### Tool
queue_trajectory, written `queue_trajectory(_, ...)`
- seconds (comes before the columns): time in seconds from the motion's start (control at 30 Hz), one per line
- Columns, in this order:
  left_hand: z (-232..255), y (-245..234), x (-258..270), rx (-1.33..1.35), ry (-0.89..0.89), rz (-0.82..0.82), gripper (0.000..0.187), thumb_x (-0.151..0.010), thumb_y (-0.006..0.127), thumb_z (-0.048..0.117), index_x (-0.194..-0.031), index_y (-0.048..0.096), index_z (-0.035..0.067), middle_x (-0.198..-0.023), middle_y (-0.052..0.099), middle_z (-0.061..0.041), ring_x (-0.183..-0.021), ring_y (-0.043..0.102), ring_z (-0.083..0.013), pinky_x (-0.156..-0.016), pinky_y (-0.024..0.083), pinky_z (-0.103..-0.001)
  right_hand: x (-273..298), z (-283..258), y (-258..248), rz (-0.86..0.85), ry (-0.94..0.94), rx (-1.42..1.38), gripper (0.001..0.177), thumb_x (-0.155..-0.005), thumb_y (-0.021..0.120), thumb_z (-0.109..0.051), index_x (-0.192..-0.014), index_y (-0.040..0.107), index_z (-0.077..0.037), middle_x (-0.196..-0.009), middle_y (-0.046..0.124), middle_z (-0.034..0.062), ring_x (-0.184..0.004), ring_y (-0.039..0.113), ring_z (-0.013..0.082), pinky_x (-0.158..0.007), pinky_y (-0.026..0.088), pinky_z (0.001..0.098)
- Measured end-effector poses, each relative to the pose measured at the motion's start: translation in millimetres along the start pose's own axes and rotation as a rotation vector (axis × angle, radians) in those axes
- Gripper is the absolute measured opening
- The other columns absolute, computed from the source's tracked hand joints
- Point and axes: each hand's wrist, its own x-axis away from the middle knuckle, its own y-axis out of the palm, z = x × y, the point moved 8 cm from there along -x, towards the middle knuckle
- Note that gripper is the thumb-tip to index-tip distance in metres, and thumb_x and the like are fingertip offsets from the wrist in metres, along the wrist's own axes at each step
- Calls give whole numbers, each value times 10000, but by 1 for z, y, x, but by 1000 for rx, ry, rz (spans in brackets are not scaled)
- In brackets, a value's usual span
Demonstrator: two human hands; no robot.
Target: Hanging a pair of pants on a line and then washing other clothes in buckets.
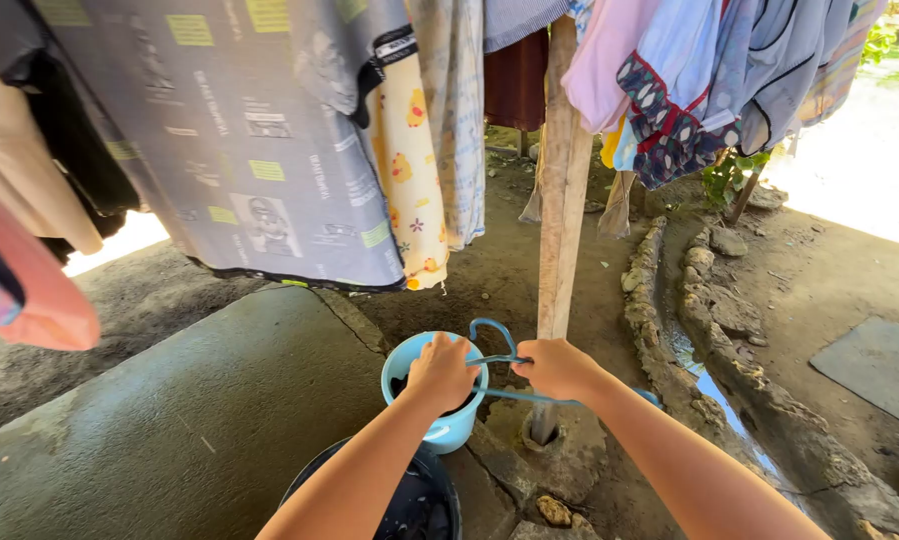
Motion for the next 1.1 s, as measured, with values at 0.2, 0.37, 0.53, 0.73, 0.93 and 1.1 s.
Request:
queue_trajectory(0.2, -23, 30, -42, -59, -121, -143, 413, -992, 638, 370, -1320, 599, 121, -1339, 459, -142, -1266, 482, -357, -996, 469, -516, -14, 43, -32, 68, 106, -3, 254, -1003, 564, -347, -1076, 717, -158, -776, 694, 66, -675, 642, 213, -642, 482, 417)
queue_trajectory(0.37, -25, 41, -71, -28, -209, -128, 404, -1001, 612, 392, -1292, 626, 113, -1334, 478, -150, -1255, 503, -353, -979, 502, -502, -48, 76, -42, 13, 88, 18, 287, -1021, 547, -336, -1062, 734, -122, -785, 714, 97, -696, 644, 248, -647, 477, 429)
queue_trajectory(0.53, -28, 52, -96, 33, -326, -80, 402, -988, 617, 400, -1278, 626, 121, -1331, 475, -138, -1256, 493, -345, -985, 504, -502, -75, 94, -56, -22, 34, -25, 259, -991, 565, -306, -1096, 739, -147, -778, 735, 156, -688, 678, 282, -662, 496, 412)
queue_trajectory(0.73, -39, 68, -106, 86, -463, -62, 395, -975, 628, 378, -1275, 637, 120, -1406, 472, -146, -1269, 506, -357, -1010, 505, -485, -117, 120, -59, -20, -82, 38, 259, -958, 591, -319, -1096, 733, -152, -781, 717, 93, -682, 678, 275, -664, 507, 450)
queue_trajectory(0.93, -79, 111, -108, 202, -623, -38, 588, -970, 647, 390, -1463, 440, 144, -1529, 363, -165, -1366, 450, -406, -1053, 483, -508, -135, 140, -49, -35, -76, 32, 274, -952, 591, -297, -1093, 735, -112, -763, 731, 155, -680, 689, 284, -682, 514, 439)
queue_trajectory(1.1, -101, 132, -96, 200, -718, -10, 598, -948, 642, 340, -1484, 439, 167, -1502, 428, -125, -1387, 471, -365, -1079, 471, -499, -156, 161, -29, 26, -119, -43, 277, -915, 573, -217, -1108, 732, -98, -835, 756, 139, -779, 737, 290, -748, 556, 417)
